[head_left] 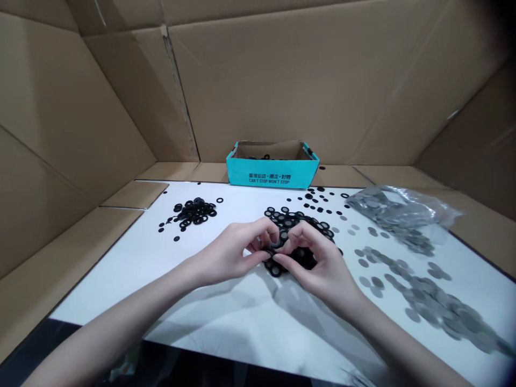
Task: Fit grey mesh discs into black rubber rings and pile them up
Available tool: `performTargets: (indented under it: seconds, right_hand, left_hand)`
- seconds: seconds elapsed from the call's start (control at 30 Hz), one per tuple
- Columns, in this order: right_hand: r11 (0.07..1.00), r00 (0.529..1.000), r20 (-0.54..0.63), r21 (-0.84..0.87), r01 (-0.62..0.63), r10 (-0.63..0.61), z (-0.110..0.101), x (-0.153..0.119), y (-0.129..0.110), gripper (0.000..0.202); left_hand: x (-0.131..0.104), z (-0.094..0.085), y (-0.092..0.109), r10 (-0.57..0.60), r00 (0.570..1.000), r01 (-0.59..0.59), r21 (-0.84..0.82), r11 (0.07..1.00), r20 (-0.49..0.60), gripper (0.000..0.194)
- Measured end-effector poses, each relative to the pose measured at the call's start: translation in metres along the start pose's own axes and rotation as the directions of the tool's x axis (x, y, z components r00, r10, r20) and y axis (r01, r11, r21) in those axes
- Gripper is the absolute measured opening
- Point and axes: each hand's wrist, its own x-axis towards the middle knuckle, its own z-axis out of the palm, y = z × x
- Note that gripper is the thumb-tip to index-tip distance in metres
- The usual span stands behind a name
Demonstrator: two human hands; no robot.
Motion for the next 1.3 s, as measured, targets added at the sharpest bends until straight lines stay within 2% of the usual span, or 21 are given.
performTargets:
  seconds: [0.17,0.4,0.53,0.6,0.67,0.73,0.9,1.13,1.3]
  right_hand:
    - [0.996,0.999,-0.021,-0.082,0.033,-0.035,-0.001,0.002,0.001,0.019]
    - [1.000,0.999,-0.042,-0.010,-0.013,0.013,-0.001,0.002,-0.002,0.020]
    - [0.999,0.994,-0.106,0.026,0.024,-0.021,0.002,-0.001,-0.005,0.025]
    - [0.997,0.989,-0.126,-0.022,0.076,-0.078,0.002,-0.002,-0.004,0.025]
    - [0.989,0.987,-0.097,-0.088,0.119,-0.128,0.001,-0.002,-0.003,0.024]
    - [0.982,0.988,-0.066,-0.135,0.130,-0.140,-0.001,-0.002,0.000,0.023]
    - [0.979,0.989,-0.085,-0.175,0.105,-0.122,-0.003,-0.001,0.001,0.022]
    - [0.996,0.992,-0.109,-0.065,0.055,-0.062,-0.004,0.001,-0.003,0.020]
    - [0.999,0.994,-0.109,0.012,0.034,-0.033,-0.002,0.000,-0.006,0.021]
  left_hand:
    - [0.001,0.003,-0.004,-0.001,0.999,-0.001,-0.054,0.999,-0.039,0.012]
    - [0.001,0.009,-0.004,0.035,0.993,-0.045,-0.087,0.995,-0.112,0.010]
    - [0.001,0.006,0.001,0.052,0.998,-0.053,-0.030,0.998,-0.047,0.014]
    - [0.000,0.003,0.004,0.057,0.998,-0.057,0.039,0.998,0.004,0.016]
    - [0.000,0.001,0.005,0.064,0.998,-0.066,0.090,0.994,0.028,0.016]
    - [0.000,0.000,0.005,0.076,0.997,-0.077,0.101,0.992,0.015,0.014]
    - [0.000,0.002,0.003,0.082,0.996,-0.080,0.064,0.995,-0.040,0.013]
    - [0.000,0.013,-0.004,0.117,0.975,-0.114,0.027,0.993,-0.191,0.011]
    - [-0.002,0.015,-0.003,0.098,0.982,-0.095,0.026,0.995,-0.164,0.015]
